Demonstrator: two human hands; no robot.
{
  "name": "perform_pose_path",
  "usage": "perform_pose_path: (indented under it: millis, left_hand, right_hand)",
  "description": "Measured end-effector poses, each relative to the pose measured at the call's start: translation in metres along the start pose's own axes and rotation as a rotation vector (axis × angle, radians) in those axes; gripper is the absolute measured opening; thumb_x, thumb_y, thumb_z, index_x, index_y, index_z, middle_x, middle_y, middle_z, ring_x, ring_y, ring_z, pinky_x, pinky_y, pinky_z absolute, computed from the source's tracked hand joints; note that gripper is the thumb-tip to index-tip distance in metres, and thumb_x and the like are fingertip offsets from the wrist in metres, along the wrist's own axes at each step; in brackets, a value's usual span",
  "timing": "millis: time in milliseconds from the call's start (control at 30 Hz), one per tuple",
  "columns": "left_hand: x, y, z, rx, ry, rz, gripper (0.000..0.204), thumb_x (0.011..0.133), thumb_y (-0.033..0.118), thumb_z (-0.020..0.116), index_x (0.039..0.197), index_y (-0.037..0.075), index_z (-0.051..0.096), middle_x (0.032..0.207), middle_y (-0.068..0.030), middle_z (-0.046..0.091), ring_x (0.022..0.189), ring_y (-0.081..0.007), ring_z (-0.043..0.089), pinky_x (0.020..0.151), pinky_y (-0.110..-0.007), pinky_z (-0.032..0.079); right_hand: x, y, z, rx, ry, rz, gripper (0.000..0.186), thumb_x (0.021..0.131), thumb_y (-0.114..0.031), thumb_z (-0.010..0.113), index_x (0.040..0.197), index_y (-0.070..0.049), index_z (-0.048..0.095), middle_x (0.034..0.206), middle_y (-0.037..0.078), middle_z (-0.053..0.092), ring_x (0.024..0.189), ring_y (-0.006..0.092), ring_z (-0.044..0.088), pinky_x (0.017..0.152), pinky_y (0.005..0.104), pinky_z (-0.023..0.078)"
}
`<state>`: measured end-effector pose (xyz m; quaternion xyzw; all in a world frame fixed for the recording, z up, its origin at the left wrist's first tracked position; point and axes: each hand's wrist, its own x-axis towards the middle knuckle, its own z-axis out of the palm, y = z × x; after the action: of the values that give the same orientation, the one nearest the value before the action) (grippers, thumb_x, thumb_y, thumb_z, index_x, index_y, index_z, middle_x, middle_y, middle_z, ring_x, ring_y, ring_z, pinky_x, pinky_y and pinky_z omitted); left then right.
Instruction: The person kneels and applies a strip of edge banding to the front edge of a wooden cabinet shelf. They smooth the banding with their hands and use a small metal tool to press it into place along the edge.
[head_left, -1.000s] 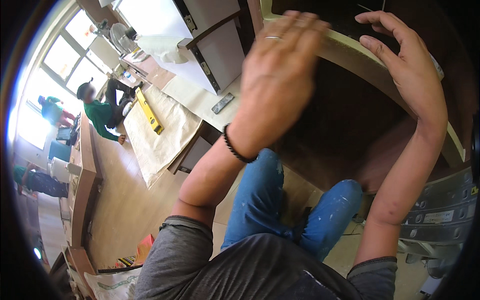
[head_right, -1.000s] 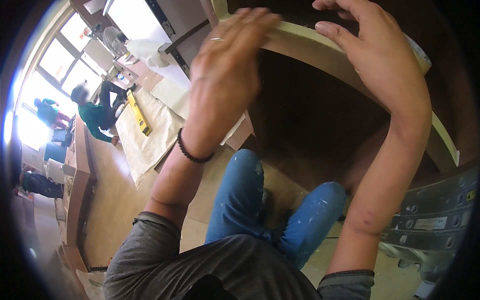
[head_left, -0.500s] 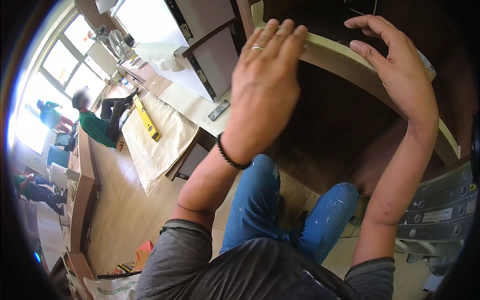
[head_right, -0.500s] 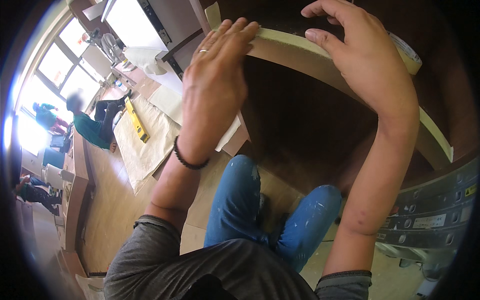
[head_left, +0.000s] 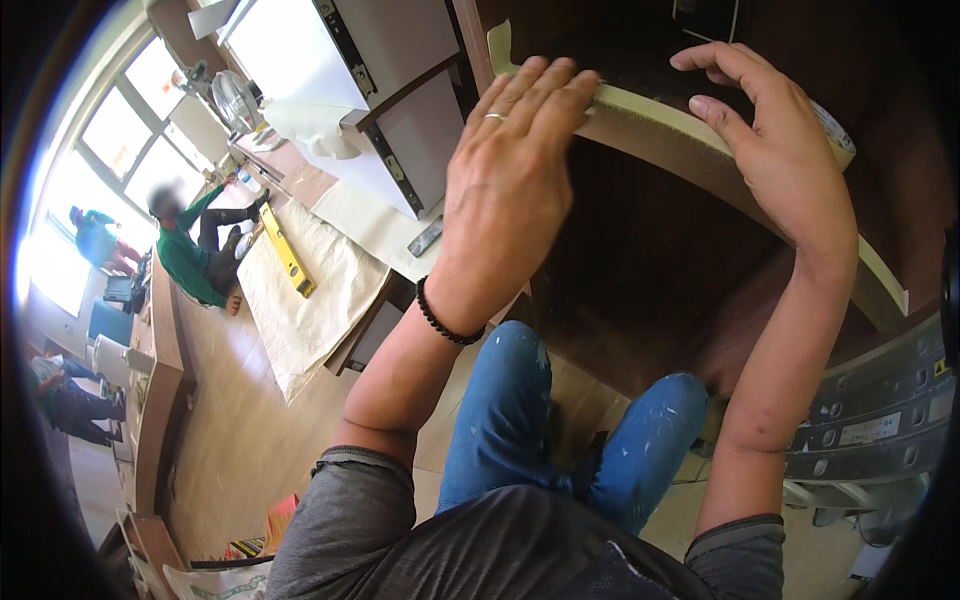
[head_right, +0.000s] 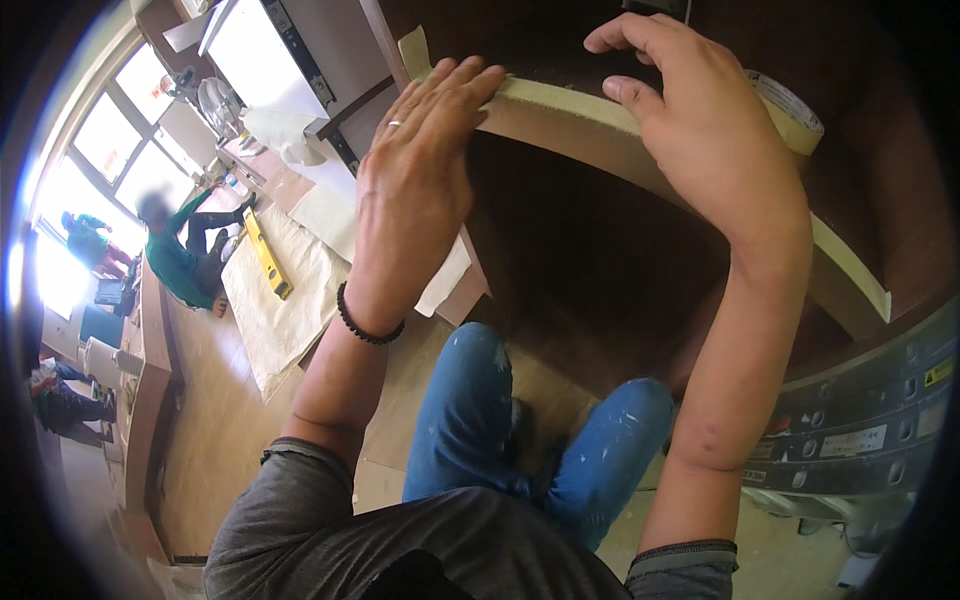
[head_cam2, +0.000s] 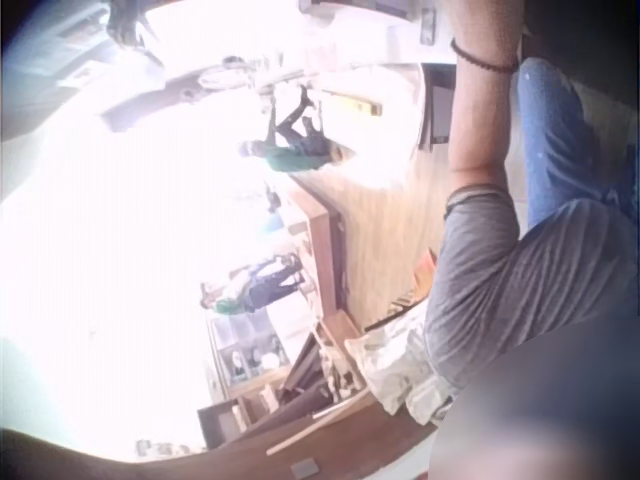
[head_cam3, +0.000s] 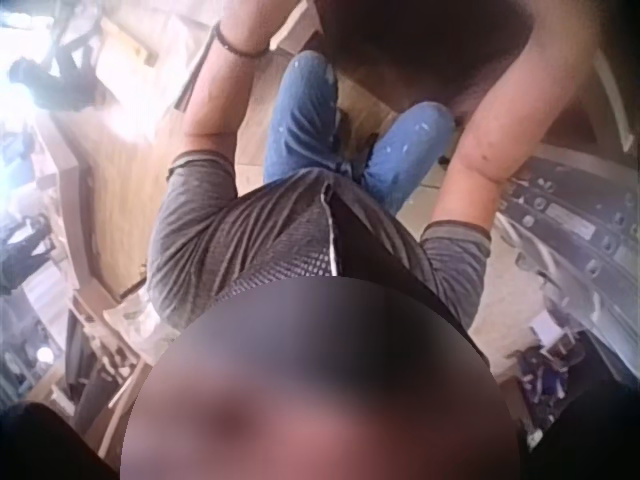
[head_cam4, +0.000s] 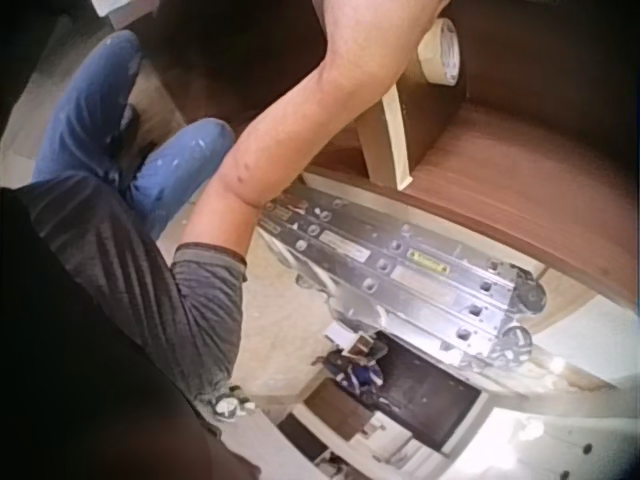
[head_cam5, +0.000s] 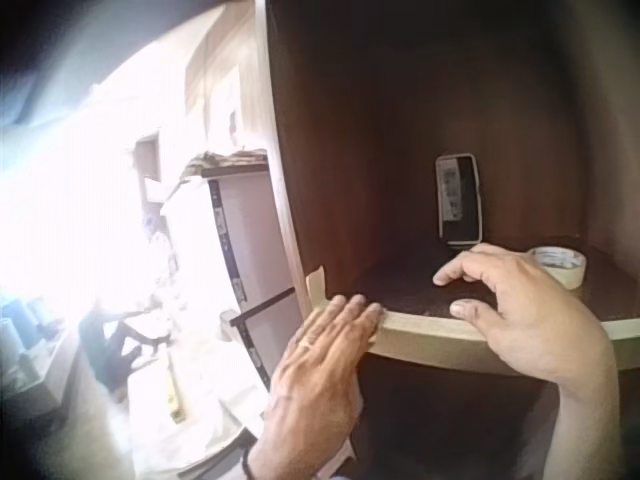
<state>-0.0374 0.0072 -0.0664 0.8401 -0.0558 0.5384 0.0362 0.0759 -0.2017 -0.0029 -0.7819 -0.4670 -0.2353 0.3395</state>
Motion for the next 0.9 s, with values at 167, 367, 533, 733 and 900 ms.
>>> perform_pose_path:
  millis: [167, 367, 533, 733, 900]
  left_hand:
    - [0.003, 0.041, 0.006, -0.137, 0.004, 0.052, 0.044, 0.094, -0.008, 0.06, 0.133, 0.006, 0.074, 0.14, -0.0166, 0.074, 0.138, -0.0362, 0.067, 0.121, -0.049, 0.049]
    - [-0.001, 0.031, 0.007, -0.069, 0.003, -0.025, 0.051, 0.094, -0.009, 0.058, 0.14, 0.007, 0.07, 0.144, -0.0164, 0.071, 0.142, -0.0342, 0.063, 0.124, -0.048, 0.046]
    - [0.002, -0.006, 0.005, 0.005, 0.016, 0.051, 0.051, 0.093, -0.01, 0.054, 0.137, 0.008, 0.073, 0.139, -0.0146, 0.075, 0.138, -0.0352, 0.067, 0.123, -0.051, 0.046]
    - [-0.001, 0.035, 0.003, -0.071, -0.04, -0.001, 0.052, 0.092, -0.007, 0.061, 0.14, 0.01, 0.07, 0.14, -0.011, 0.075, 0.137, -0.0304, 0.067, 0.13, -0.049, 0.036]
    - [-0.072, 0.019, -0.033, 0.05, 0.151, 0.001, 0.053, 0.093, -0.006, 0.06, 0.143, 0.006, 0.072, 0.143, -0.0126, 0.075, 0.141, -0.0292, 0.067, 0.135, -0.053, 0.026]
  right_hand:
    - [0.004, 0.011, 0.003, 0.003, 0.031, -0.081, 0.028, 0.1, -0.009, 0.072, 0.129, -0.006, 0.072, 0.126, 0.016, 0.076, 0.119, 0.0365, 0.071, 0.104, 0.0444, 0.055]
    - [0.002, 0.004, 0.003, -0.016, 0.033, -0.047, 0.03, 0.1, -0.008, 0.072, 0.13, -0.006, 0.072, 0.127, 0.016, 0.076, 0.122, 0.037, 0.071, 0.106, 0.0449, 0.054]
    - [0.002, 0.002, 0.001, -0.026, 0.018, -0.022, 0.03, 0.099, -0.008, 0.072, 0.13, -0.005, 0.072, 0.126, 0.017, 0.076, 0.122, 0.0376, 0.07, 0.107, 0.0449, 0.054]
    - [0.004, 0.007, 0.001, -0.031, 0.037, -0.047, 0.027, 0.1, -0.01, 0.072, 0.126, -0.005, 0.073, 0.123, 0.015, 0.076, 0.116, 0.0376, 0.071, 0.103, 0.0456, 0.055]
    - [-0.007, -0.017, 0.014, -0.263, 0.232, -0.183, 0.022, 0.101, -0.013, 0.071, 0.122, -0.007, 0.076, 0.121, 0.011, 0.076, 0.113, 0.0347, 0.072, 0.106, 0.0476, 0.053]
